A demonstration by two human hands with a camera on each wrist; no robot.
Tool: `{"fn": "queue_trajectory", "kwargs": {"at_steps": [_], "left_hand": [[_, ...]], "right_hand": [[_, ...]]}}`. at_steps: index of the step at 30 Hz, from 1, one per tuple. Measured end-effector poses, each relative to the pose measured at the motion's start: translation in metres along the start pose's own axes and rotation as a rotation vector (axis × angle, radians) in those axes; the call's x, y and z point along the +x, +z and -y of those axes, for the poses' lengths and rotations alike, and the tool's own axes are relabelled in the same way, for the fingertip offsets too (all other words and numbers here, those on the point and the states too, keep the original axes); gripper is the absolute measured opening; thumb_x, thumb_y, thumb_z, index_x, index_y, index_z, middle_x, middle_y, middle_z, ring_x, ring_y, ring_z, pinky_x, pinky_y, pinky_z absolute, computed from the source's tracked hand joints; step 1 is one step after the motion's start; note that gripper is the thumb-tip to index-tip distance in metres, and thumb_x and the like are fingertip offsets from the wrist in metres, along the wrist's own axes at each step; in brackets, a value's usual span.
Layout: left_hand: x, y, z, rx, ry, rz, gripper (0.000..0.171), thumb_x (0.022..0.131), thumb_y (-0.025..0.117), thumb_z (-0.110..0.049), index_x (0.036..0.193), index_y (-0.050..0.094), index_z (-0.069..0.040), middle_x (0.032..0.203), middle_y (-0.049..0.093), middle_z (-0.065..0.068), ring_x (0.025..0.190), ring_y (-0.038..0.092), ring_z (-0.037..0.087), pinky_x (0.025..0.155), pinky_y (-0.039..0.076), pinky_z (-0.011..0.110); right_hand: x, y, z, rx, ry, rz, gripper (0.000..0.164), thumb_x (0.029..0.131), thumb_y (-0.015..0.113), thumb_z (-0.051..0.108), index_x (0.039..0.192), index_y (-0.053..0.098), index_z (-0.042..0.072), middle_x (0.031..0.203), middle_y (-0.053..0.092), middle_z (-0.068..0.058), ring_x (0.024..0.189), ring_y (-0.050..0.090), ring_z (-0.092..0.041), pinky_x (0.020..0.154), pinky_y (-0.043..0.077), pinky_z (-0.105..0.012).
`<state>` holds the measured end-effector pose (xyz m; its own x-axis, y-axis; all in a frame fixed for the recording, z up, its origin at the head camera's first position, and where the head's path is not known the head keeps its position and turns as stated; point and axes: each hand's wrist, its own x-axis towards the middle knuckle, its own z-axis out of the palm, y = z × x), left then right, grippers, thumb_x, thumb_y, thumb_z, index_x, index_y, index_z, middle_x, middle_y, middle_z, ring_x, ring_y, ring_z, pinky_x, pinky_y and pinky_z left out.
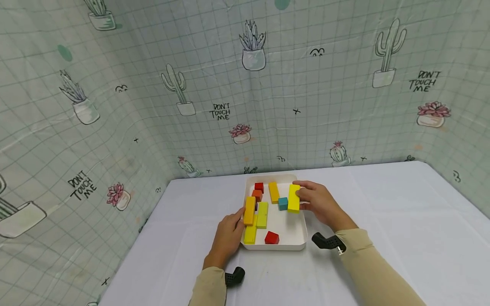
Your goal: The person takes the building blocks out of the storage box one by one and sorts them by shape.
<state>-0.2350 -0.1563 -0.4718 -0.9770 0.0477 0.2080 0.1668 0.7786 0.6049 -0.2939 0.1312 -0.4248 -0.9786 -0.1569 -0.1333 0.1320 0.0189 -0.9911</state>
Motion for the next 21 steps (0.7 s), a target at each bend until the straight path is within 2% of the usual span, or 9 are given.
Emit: {"fn": "queue_trajectory", "kwargs": {"at_steps": [7,12,21], "left_hand": [[0.000,-0.001,0.000,-0.004,0.019,-0.004,0.047,0.103,0.045,-0.022,0.149,0.050,-0.017,0.130,0.064,0.004,0.105,0.058,0.020,0.099,0.048,0.044],[0.000,-0.003,0.001,-0.003,0.034,-0.007,0.046,0.103,0.045,-0.023,0.149,0.050,-0.018,0.129,0.065,0.004,0.108,0.059,0.020,0.100,0.048,0.043],[-0.003,-0.004,0.002,-0.003,0.029,-0.006,0.046,0.104,0.046,-0.023,0.149,0.051,-0.018,0.129,0.065,0.003,0.107,0.059,0.019,0.100,0.048,0.043]], "right_hand": [[0.000,-0.012,0.002,0.011,-0.027,-0.011,0.059,0.099,0.058,0.017,0.154,0.038,0.006,0.141,0.051,-0.024,0.106,0.059,-0.028,0.087,0.055,-0.032],[0.000,-0.020,0.000,0.038,-0.021,-0.019,0.057,0.101,0.059,0.019,0.151,0.040,0.001,0.146,0.045,-0.023,0.107,0.060,-0.025,0.086,0.055,-0.030],[-0.001,-0.036,-0.003,0.040,0.006,-0.021,0.059,0.102,0.056,0.018,0.155,0.036,0.003,0.155,0.036,-0.022,0.119,0.052,-0.030,0.086,0.054,-0.027]]}}
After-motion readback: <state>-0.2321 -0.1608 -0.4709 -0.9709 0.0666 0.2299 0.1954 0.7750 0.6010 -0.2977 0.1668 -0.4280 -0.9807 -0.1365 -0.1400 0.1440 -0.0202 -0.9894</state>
